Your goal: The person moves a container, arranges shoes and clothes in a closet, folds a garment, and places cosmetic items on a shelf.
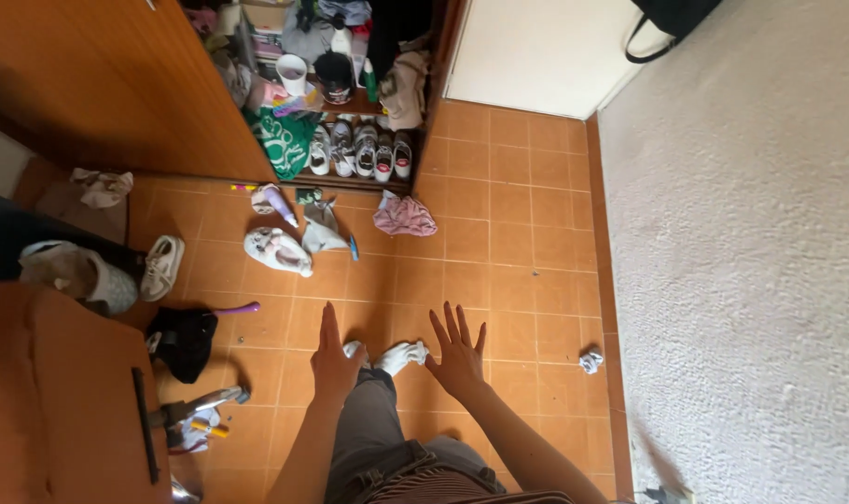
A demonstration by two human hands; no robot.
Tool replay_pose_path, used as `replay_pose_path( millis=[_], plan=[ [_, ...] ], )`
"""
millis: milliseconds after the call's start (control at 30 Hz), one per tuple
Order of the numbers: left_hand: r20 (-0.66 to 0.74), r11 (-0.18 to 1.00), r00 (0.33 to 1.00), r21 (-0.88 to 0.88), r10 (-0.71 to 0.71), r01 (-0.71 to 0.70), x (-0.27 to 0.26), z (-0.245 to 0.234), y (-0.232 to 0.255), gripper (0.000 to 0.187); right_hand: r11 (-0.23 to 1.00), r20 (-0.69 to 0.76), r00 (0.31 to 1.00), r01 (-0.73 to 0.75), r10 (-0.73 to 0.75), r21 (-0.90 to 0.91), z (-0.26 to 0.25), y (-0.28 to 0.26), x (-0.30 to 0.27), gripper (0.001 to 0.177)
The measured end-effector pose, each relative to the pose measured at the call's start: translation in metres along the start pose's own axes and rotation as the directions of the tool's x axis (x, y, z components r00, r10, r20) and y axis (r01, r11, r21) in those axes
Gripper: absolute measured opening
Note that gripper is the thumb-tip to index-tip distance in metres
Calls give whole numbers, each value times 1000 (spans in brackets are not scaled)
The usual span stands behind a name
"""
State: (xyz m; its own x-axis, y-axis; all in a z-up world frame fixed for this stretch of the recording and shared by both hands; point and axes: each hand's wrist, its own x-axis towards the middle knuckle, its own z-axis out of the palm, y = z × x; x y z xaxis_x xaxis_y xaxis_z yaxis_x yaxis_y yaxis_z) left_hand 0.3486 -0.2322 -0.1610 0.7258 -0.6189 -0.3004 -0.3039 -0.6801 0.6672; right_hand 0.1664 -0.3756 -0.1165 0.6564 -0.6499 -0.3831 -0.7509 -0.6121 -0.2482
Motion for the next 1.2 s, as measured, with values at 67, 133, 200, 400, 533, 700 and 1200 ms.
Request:
replay_pose_path(
  millis=[67,133,200,400,533,700,1200],
  plan=[
    [-33,999,999,23,34,-33,35,-25,6,99,999,-6,1000,2,-2,-32,-2,-15,31,83],
    [-29,999,999,38,37,-36,62,-41,4,98,1000,5,1000,0,0,-29,-9,-33,57,84],
    [-20,998,999,54,44,-43,85,-52,5,97,1000,15,1000,-7,7,-25,-15,-47,80,84],
    [60,995,998,103,-6,0,127,-57,11,97,999,-34,999,-7,6,-32,-19,-52,137,88],
    [99,986,994,167,-43,26,163,-51,22,91,998,-49,999,6,-9,-66,-27,-35,176,87],
    [127,964,987,258,-97,62,216,-32,43,90,989,-4,998,62,-63,-132,-44,3,241,88],
    [227,923,940,347,-254,166,373,90,58,91,886,363,932,175,-8,-430,-14,136,466,88]
  ],
)
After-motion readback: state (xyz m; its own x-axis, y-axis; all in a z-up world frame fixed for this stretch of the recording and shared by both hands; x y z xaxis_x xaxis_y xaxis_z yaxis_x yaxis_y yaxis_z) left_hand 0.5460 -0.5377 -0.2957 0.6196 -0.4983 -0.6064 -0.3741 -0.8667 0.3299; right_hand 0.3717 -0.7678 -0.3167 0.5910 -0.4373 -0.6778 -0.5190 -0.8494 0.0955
